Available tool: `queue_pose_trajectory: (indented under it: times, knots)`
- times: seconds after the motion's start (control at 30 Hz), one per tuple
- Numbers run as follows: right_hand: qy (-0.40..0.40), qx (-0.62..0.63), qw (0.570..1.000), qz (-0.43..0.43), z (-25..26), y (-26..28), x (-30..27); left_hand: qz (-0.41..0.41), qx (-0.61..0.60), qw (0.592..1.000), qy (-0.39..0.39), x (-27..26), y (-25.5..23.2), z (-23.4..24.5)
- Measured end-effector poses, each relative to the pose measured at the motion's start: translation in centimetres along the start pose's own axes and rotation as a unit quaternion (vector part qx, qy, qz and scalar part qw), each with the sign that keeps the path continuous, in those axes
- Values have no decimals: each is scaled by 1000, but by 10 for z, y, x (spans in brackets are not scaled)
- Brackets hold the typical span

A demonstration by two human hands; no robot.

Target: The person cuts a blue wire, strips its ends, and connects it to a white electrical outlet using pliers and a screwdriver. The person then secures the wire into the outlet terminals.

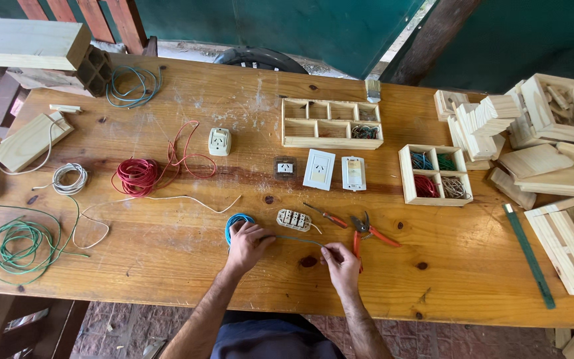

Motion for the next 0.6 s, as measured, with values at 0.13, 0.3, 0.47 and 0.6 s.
queue_pose_trajectory:
  times: [0.13, 0.3, 0.47, 0.6]
  knots:
    - [5, -11, 1000, 1, 0, 8, -5, 21, 9, 1000, -4, 8, -11, 8]
    - [21, -47, 998, 34, -4, 22, -5, 38, 60, 997, 34, 13, -14, 5]
    - [34, -55, 997, 38, -7, 40, -9, 44, 66, 996, 45, 11, -5, 2]
    - [39, -58, 997, 42, -8, 38, -7, 39, 62, 996, 51, 12, -8, 5]
Point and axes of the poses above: each hand's wrist, its own x-axis towards the middle knuckle, its own z-axis out of the back of the hand, y = z × x, the point moved 7 cm from there along x, towards the middle knuckle, and after that the axes turned 12 degrees about -z, right-handed, at the moved point
